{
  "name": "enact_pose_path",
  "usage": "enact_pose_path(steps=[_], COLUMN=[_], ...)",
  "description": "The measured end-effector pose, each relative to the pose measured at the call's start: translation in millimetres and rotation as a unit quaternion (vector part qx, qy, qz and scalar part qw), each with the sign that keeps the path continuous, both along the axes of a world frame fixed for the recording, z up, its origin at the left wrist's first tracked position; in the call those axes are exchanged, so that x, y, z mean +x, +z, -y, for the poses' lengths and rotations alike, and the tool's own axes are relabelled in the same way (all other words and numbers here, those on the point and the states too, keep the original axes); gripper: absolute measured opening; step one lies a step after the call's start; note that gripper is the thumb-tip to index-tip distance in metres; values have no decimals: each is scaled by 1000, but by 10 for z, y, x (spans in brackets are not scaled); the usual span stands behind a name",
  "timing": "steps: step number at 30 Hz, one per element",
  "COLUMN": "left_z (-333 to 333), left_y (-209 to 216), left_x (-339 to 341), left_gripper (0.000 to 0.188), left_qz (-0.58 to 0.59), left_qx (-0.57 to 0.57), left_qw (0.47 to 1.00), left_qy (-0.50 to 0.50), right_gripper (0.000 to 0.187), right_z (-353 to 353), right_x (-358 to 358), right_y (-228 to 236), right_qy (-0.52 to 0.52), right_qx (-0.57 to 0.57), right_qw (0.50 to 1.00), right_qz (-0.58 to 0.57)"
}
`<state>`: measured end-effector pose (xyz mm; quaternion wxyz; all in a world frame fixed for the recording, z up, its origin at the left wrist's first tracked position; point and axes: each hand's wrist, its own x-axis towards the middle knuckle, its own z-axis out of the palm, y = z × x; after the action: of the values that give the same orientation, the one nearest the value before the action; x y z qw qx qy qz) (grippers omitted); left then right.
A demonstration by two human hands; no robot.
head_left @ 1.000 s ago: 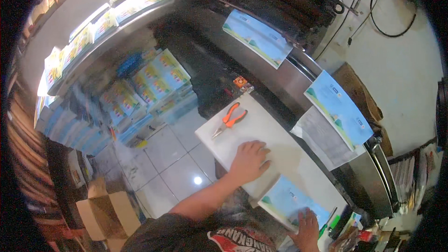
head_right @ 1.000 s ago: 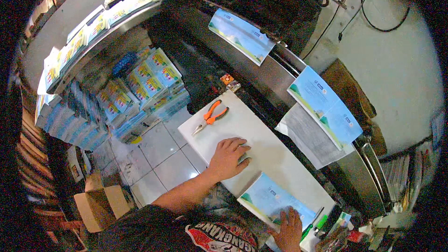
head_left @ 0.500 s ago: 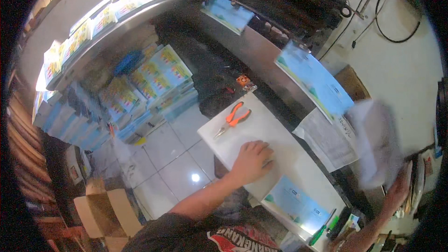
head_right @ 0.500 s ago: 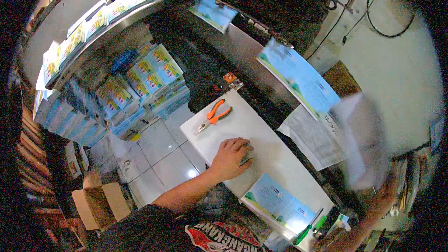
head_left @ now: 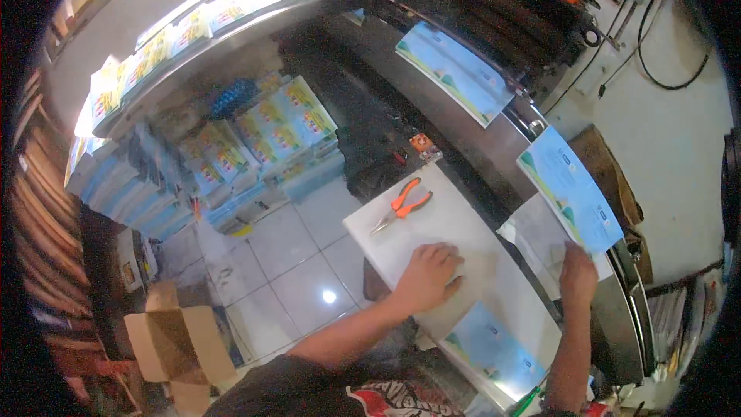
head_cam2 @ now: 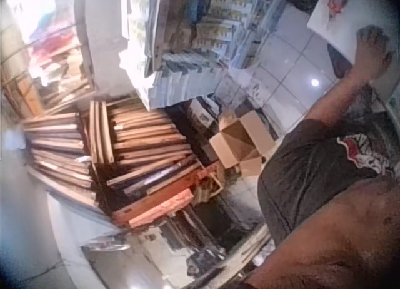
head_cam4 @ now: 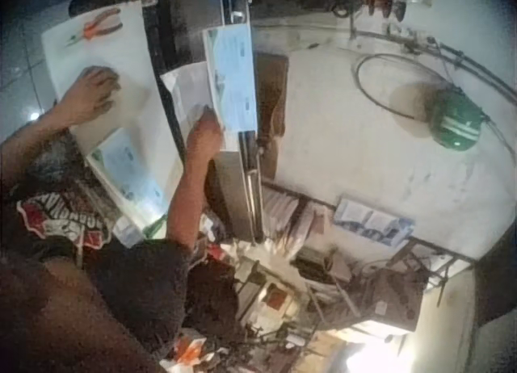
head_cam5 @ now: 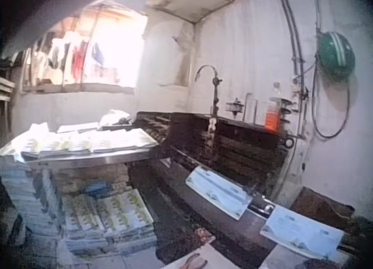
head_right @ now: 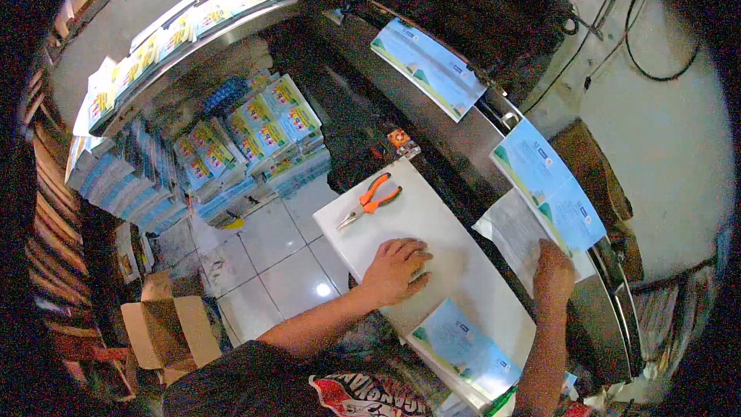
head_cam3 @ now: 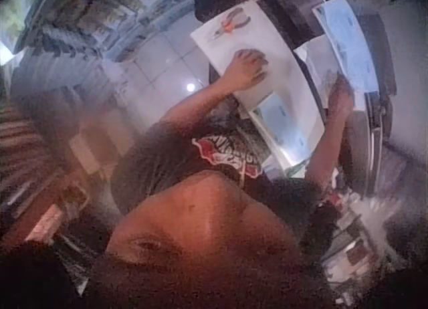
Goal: The person assembles booklets by folding papers, inserting inner pages into printed covers, and aligning and fanning through the stacked booklets by hand.
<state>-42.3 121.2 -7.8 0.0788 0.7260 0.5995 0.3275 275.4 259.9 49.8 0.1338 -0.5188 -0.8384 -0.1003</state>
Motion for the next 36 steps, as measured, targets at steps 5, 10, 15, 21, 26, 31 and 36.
enact_pose_path(steps=[5, 10, 15, 21, 26, 31, 36], left_z=[22, -20, -15, 16, 29, -10, -24], left_y=[8, 23, 51, 47, 5, 2, -82], left_x=[-10, 34, 43, 31, -23, 5, -45], left_gripper=[36, 36, 37, 39, 40, 40, 40], left_qz=[-20, -20, -35, -19, -16, -13, -14], left_qx=[-3, -7, -8, -19, -21, -13, -28], left_qw=[1000, 1000, 999, 1000, 1000, 1000, 1000], left_qy=[17, 11, 10, 15, 12, 0, 0], right_gripper=[49, 55, 58, 39, 34, 41, 47], right_z=[1318, 2238, 2568, 2180, 1338, 366, -863], right_x=[19, 82, 242, 947, 1274, 777, 361], right_y=[134, -9, -39, -35, 888, 1616, 602], right_qy=[-13, 47, 5, -55, -190, -84, -15], right_qx=[-267, -117, -269, -412, -110, 247, 177], right_qw=[961, 992, 963, 909, 966, 936, 984], right_qz=[-72, 24, -36, -34, -134, -237, 8])
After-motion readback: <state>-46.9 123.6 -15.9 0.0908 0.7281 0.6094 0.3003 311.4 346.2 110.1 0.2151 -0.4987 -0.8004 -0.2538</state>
